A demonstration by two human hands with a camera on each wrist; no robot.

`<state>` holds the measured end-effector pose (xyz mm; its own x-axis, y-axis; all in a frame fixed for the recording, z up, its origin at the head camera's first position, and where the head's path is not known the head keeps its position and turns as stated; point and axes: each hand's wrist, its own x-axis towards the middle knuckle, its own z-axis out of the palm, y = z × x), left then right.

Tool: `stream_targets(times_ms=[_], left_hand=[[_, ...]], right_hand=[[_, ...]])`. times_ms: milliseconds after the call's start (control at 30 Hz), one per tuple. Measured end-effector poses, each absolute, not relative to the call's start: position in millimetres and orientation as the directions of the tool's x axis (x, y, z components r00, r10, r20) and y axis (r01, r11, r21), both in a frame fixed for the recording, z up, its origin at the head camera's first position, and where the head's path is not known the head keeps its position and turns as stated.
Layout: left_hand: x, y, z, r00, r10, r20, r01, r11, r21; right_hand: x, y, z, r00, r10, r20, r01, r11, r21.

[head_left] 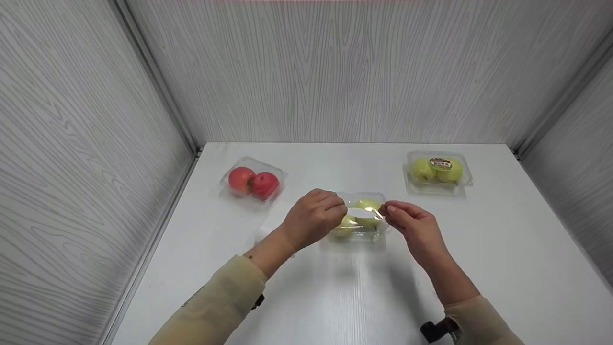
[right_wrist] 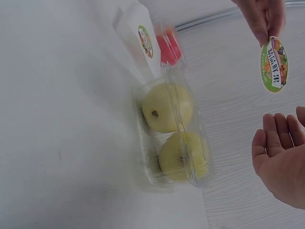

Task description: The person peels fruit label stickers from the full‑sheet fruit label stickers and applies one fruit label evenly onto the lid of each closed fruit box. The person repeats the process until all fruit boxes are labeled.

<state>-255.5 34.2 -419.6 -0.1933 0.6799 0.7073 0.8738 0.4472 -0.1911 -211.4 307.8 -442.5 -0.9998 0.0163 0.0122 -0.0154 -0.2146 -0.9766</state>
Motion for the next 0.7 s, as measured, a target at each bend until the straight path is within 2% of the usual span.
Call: stream_targets(times_ms=[133, 333, 533, 700], left_hand=[[-254.8, 38.4, -415.9, -0.359, 0.616, 0.701, 0.879, 0.476, 0.033], [-253.6, 42.8, -411.2, -0.561, 0.588, 0.582, 0.819, 0.498, 0.286], [-253.5, 46.9, -409.0, -0.725, 0.535, 0.434, 0.686, 0.510, 0.518], [-255.9, 49.4, -410.4, -0.802, 0.499, 0.329, 0.576, 0.499, 0.647]], right_hand=[[-214.3, 308.5, -441.5, -1.000, 0.016, 0.009, -0.013, -0.224, -0.974], [-219.1, 308.5, -442.0, -1.000, 0.002, 0.000, -0.001, -0.244, -0.970], [-224.4, 308.0, -444.4, -0.999, -0.035, -0.017, 0.024, -0.217, -0.976], [-229.5, 306.8, -447.9, -0.997, -0.074, -0.038, 0.051, -0.184, -0.982]])
